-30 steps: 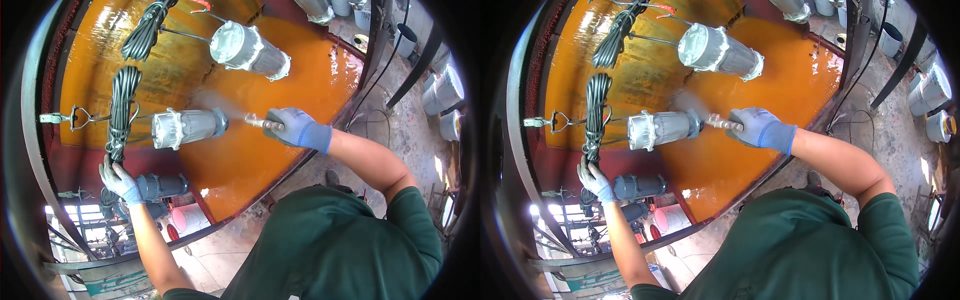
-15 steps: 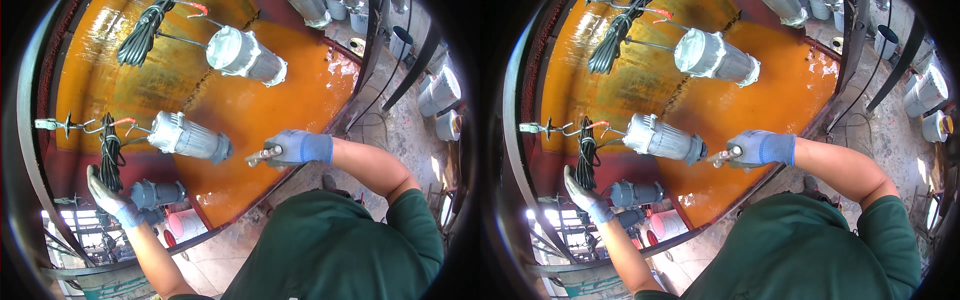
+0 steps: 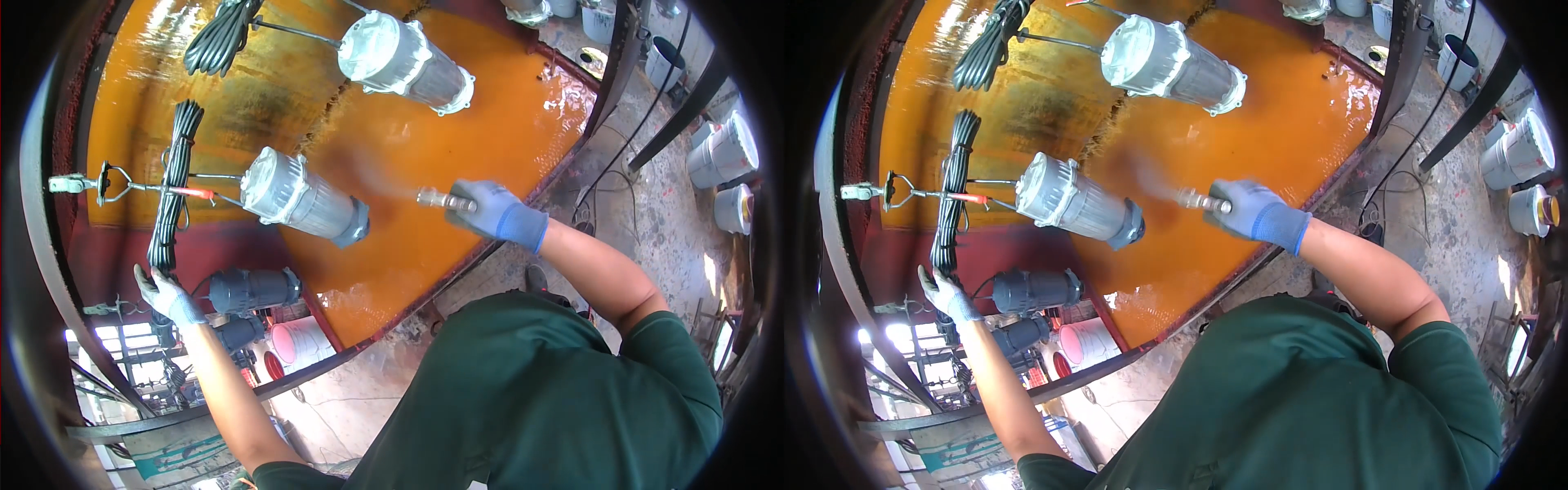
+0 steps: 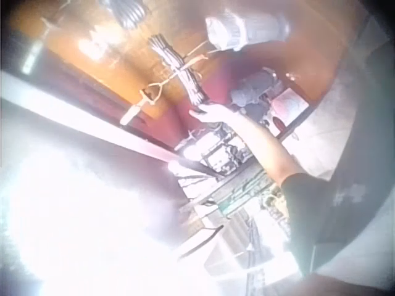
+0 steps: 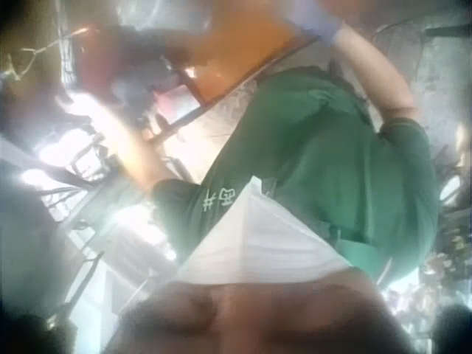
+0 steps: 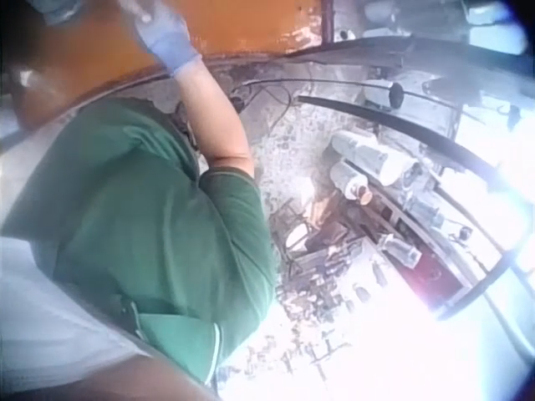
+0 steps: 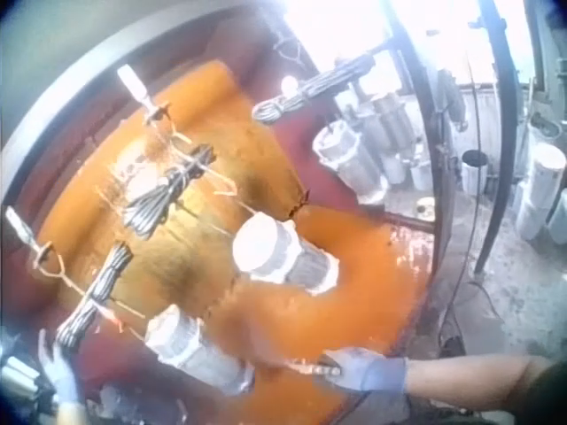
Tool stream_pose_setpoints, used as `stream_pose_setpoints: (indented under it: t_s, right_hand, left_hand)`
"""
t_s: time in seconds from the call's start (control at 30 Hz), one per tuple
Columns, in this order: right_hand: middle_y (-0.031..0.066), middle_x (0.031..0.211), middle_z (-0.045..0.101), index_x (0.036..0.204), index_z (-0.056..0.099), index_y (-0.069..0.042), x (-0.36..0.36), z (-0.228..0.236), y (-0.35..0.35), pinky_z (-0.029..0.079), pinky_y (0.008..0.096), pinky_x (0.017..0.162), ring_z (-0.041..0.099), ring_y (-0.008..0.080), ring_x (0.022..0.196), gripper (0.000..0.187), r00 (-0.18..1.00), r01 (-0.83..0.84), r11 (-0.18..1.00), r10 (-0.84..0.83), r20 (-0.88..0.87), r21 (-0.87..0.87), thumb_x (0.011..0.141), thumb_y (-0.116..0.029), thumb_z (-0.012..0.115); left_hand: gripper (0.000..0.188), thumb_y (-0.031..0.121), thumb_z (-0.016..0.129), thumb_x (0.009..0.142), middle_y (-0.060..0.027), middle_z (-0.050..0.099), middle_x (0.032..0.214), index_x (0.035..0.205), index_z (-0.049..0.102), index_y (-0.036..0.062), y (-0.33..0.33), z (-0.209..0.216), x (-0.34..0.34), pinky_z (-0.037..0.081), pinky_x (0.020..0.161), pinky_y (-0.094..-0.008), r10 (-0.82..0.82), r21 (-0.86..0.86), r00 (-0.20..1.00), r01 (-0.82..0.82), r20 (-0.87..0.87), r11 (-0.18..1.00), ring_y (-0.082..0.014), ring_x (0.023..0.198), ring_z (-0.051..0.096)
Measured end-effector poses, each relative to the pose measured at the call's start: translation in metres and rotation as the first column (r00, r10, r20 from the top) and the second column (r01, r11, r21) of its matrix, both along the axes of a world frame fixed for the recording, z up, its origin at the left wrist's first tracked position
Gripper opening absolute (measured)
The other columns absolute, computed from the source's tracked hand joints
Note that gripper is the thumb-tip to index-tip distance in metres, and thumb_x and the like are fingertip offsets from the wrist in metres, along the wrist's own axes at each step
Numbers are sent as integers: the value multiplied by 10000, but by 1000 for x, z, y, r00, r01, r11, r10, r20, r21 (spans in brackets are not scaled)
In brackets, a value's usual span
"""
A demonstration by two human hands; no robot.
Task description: The person uses a spray gun to apply paint to several electric motors hanging from a conveyor rack, moving around the motors to cover different sides.
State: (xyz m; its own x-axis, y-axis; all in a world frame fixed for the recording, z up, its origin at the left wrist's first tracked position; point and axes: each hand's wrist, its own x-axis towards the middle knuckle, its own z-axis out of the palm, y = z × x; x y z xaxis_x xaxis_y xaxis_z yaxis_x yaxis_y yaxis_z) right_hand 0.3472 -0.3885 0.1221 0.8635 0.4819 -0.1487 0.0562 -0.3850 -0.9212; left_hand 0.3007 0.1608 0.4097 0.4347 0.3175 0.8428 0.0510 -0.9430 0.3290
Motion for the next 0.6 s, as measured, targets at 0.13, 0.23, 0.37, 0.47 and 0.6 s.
stream_pose_setpoints:
  t_s: [0.13,0.23,0.37,0.47,0.6]
  right_hand:
    - [155,879,748,1029,678,-85,-18,1,6,563,465,784,735,370,873,295,973,-230,967,226,46,106,942,-363,723]
    - [164,888,746,1010,673,-89,-18,-7,11,553,472,764,720,400,867,285,998,-42,992,35,57,123,954,-366,704]
    - [189,891,729,991,665,-84,-17,-17,9,547,481,782,708,412,892,273,978,-209,951,203,49,230,945,-347,725]
    - [199,903,711,1016,658,-83,-15,-19,19,542,495,795,694,420,899,268,982,-133,985,116,148,112,947,-334,726]
    - [211,920,698,1053,635,-71,0,-37,16,531,508,782,686,424,886,287,985,125,973,-146,97,194,953,-324,724]
  left_hand:
    - [551,252,576,1091,-224,474,1591,1559,458,-12,-63,-4,13,389,1182,-418,-49,57,999,50,-4,997,-323,1439,492]
    - [572,263,540,1108,-220,438,1625,1573,415,-45,-114,-4,29,330,1233,-425,-169,77,985,172,-41,982,-332,1488,439]
    - [524,238,473,1139,-188,440,1626,1573,409,-48,-168,-3,50,292,1268,-420,-460,-73,888,459,10,885,-284,1500,419]
    - [509,231,444,1147,-192,448,1620,1564,418,-60,-188,1,56,294,1274,-423,-506,-42,862,505,-29,862,-283,1504,423]
    - [479,191,420,1149,-189,480,1598,1557,438,-60,-213,2,53,307,1264,-415,-475,1,875,477,-95,879,-267,1487,453]
